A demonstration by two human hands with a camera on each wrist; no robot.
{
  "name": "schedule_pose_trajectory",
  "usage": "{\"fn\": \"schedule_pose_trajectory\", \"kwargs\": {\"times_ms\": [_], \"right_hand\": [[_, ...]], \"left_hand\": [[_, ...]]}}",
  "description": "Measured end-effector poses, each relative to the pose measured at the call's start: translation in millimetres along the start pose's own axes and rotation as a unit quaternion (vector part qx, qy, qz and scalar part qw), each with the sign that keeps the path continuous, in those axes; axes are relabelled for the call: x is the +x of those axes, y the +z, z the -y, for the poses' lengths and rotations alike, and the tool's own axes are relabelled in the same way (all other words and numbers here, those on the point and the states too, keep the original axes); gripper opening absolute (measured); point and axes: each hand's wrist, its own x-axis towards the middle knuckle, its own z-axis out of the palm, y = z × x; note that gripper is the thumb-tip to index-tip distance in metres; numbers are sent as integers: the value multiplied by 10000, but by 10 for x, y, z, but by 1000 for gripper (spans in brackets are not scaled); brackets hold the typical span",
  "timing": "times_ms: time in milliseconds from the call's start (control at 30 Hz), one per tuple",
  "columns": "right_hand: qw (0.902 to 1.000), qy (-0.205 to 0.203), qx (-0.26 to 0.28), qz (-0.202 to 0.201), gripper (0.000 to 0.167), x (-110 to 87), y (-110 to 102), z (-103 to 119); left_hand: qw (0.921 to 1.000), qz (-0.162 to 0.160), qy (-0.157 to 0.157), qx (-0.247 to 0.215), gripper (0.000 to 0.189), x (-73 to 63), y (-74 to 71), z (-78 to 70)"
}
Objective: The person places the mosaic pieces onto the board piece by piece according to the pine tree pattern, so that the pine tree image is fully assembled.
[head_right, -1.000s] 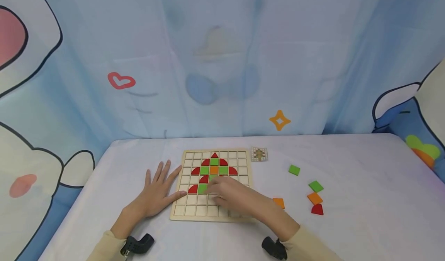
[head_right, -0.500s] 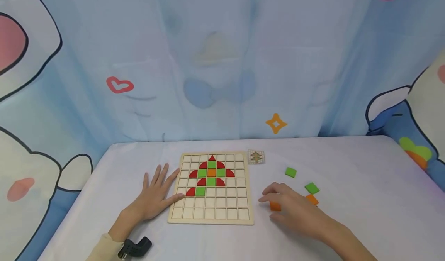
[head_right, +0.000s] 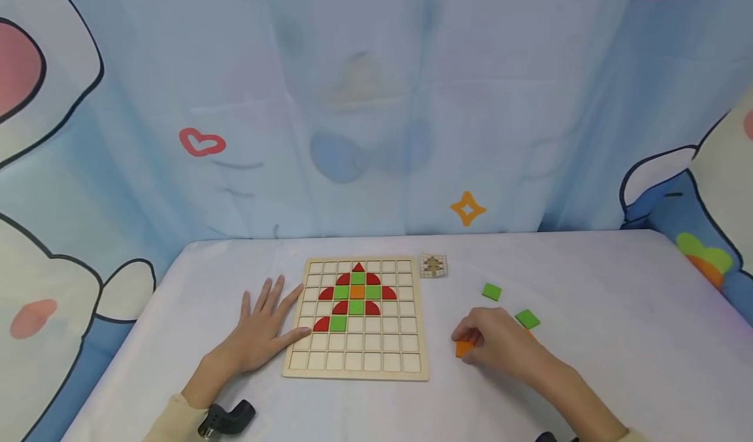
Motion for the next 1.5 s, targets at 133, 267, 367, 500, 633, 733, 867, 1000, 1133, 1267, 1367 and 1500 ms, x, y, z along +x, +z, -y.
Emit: {"fn": "schedule_pose_trajectory", "kwargs": {"times_ms": [133,267,367,500,633,733,867,1000,1133,1267,1367,1500], "right_hand": [[9992,344,214,-66,24,37,4,31],[9986,294,408,-193,29,55,29,54],[9978,331,486,-294,32,54,51,65],[9965,486,520,-436,31,33,58,57],[9957,492,581,-526,28,1,59,32],[9947,536,688,-540,24,-25,61,14],[9940,384,808,-636,20,-12,91,48],[9919,49,918,-880,19,118,132,197],[9899,-368,1043,-888,16,328,188,450],[9867,-836,1230,-660,13,564,291,705],[9843,-1091,1275,-541,13,729,368,828],[9843,-1182,1269,-317,13,903,461,930]], "left_hand": [[10000,78,-18,33,85,0,-57,-26],[9998,204,-80,45,84,9,-94,-40],[9993,343,-145,73,84,16,-104,-41],[9991,379,-155,142,85,21,-100,-42],[10000,95,-21,-1,84,12,-78,-41],[10000,1,29,-42,84,6,-57,-37],[9998,174,-126,55,85,-10,-58,-38],[9995,256,-184,59,85,-13,-62,-35],[9999,112,-97,61,86,1,-12,-6],[9997,190,-141,66,86,4,-17,-12],[9996,239,-123,59,85,5,-39,-32],[9996,211,-135,112,84,6,-35,-12]]}}
